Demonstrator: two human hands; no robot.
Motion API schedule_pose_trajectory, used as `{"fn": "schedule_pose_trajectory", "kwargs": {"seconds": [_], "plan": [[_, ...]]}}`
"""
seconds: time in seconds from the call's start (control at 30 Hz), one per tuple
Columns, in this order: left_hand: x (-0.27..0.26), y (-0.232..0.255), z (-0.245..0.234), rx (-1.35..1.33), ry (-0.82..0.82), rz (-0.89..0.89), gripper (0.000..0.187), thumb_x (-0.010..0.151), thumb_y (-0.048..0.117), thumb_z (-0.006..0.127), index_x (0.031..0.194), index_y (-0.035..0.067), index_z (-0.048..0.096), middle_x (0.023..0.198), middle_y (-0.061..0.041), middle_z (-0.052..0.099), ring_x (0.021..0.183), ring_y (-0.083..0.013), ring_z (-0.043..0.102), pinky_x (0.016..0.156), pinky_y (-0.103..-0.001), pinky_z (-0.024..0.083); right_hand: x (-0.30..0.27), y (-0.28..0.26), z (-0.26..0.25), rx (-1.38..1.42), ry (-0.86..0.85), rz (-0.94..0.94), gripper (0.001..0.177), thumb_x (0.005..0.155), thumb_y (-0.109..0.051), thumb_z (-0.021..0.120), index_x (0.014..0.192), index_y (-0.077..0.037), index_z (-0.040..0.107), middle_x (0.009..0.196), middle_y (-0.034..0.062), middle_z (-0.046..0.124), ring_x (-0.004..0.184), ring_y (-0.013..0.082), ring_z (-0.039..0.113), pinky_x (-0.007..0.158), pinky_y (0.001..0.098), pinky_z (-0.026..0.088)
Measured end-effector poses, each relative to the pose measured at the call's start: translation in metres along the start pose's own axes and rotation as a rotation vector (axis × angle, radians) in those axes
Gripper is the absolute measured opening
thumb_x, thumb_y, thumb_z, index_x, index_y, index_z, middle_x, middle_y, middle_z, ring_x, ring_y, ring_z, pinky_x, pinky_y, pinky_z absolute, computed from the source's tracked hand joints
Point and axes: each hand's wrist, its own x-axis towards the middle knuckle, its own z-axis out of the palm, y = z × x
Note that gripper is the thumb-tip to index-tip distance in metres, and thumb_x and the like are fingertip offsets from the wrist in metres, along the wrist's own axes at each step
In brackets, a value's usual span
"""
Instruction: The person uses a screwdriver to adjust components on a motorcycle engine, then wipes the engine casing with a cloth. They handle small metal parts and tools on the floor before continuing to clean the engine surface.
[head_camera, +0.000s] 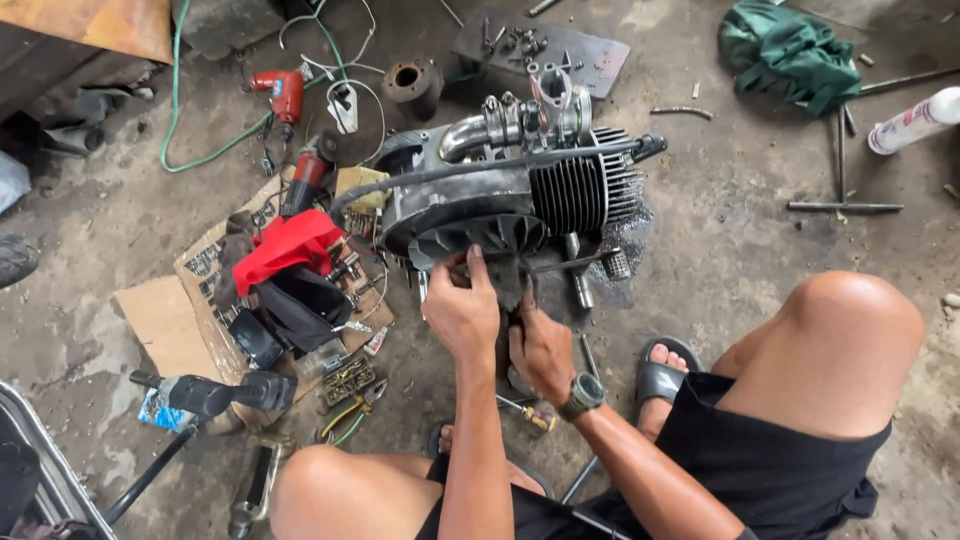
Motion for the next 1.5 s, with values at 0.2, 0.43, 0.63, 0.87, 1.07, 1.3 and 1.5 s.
{"fn": "schedule_pose_trajectory", "kwargs": {"seconds": [0.2, 0.43, 0.63, 0.87, 1.07, 1.3, 1.5], "plan": [[0.001, 0.003, 0.019, -0.067, 0.178, 0.164, 0.01, 0.09, 0.021, 0.074, 0.081, 0.016, 0.071, 0.047, 0.005, 0.056, 0.048, -0.0244, 0.063, 0.053, -0.034, 0.052, 0.023, 0.005, -0.007, -0.043, 0.078, -0.01, 0.034, 0.083, -0.019, 0.06, 0.115, -0.011, 0.069, 0.062, 0.0011, 0.05, 0.048, 0.0335, 0.059, 0.041, 0.0408, 0.043], [0.003, 0.003, 0.028, -0.052, 0.286, 0.146, 0.008, 0.082, 0.019, 0.076, 0.076, 0.019, 0.07, 0.047, 0.005, 0.055, 0.049, -0.0267, 0.063, 0.053, -0.037, 0.052, 0.053, -0.017, -0.027, -0.125, 0.084, -0.18, 0.027, 0.091, -0.019, 0.054, 0.111, -0.009, 0.068, 0.061, -0.0008, 0.044, 0.047, 0.0299, 0.057, 0.039, 0.037, 0.04], [0.011, -0.004, 0.03, -0.067, 0.302, 0.137, 0.006, 0.083, 0.019, 0.074, 0.078, 0.017, 0.071, 0.049, 0.002, 0.055, 0.052, -0.0274, 0.064, 0.056, -0.036, 0.051, 0.076, -0.032, -0.042, -0.112, 0.085, -0.224, 0.033, 0.093, -0.027, 0.053, 0.115, -0.009, 0.069, 0.061, 0.0028, 0.049, 0.051, 0.0314, 0.06, 0.042, 0.0408, 0.044], [0.028, -0.034, 0.019, -0.031, 0.268, -0.02, 0.017, 0.084, 0.032, 0.076, 0.084, 0.015, 0.077, 0.06, -0.008, 0.063, 0.068, -0.0328, 0.068, 0.067, -0.041, 0.051, 0.082, -0.045, -0.016, 0.0, 0.025, -0.264, 0.046, 0.087, -0.022, 0.058, 0.122, 0.007, 0.065, 0.058, 0.0136, 0.056, 0.051, 0.043, 0.062, 0.044, 0.0523, 0.047], [0.036, -0.04, 0.035, -0.155, 0.238, -0.189, 0.026, 0.085, 0.036, 0.075, 0.088, 0.01, 0.078, 0.07, -0.014, 0.068, 0.078, -0.0343, 0.07, 0.075, -0.042, 0.051, 0.092, -0.039, -0.016, -0.054, 0.048, -0.319, 0.067, 0.088, -0.027, 0.058, 0.147, 0.003, 0.052, 0.061, 0.0142, 0.063, 0.052, 0.0384, 0.066, 0.046, 0.0516, 0.051], [0.018, -0.03, 0.007, -0.251, 0.235, -0.32, 0.041, 0.087, 0.05, 0.073, 0.079, 0.01, 0.076, 0.07, -0.01, 0.07, 0.074, -0.0264, 0.068, 0.078, -0.035, 0.051, 0.058, -0.019, -0.039, -0.041, 0.163, -0.372, 0.063, 0.088, -0.021, 0.052, 0.15, -0.012, 0.054, 0.065, 0.0064, 0.058, 0.054, 0.0307, 0.066, 0.048, 0.0425, 0.055], [0.004, 0.026, -0.042, -0.272, 0.179, -0.054, 0.04, 0.098, 0.043, 0.073, 0.076, 0.011, 0.073, 0.07, -0.007, 0.071, 0.071, -0.0133, 0.062, 0.077, -0.031, 0.051, 0.055, -0.005, -0.052, -0.023, 0.209, -0.2, 0.056, 0.09, -0.017, 0.054, 0.145, -0.024, 0.061, 0.089, 0.0054, 0.061, 0.057, 0.0316, 0.066, 0.053, 0.0417, 0.056]]}}
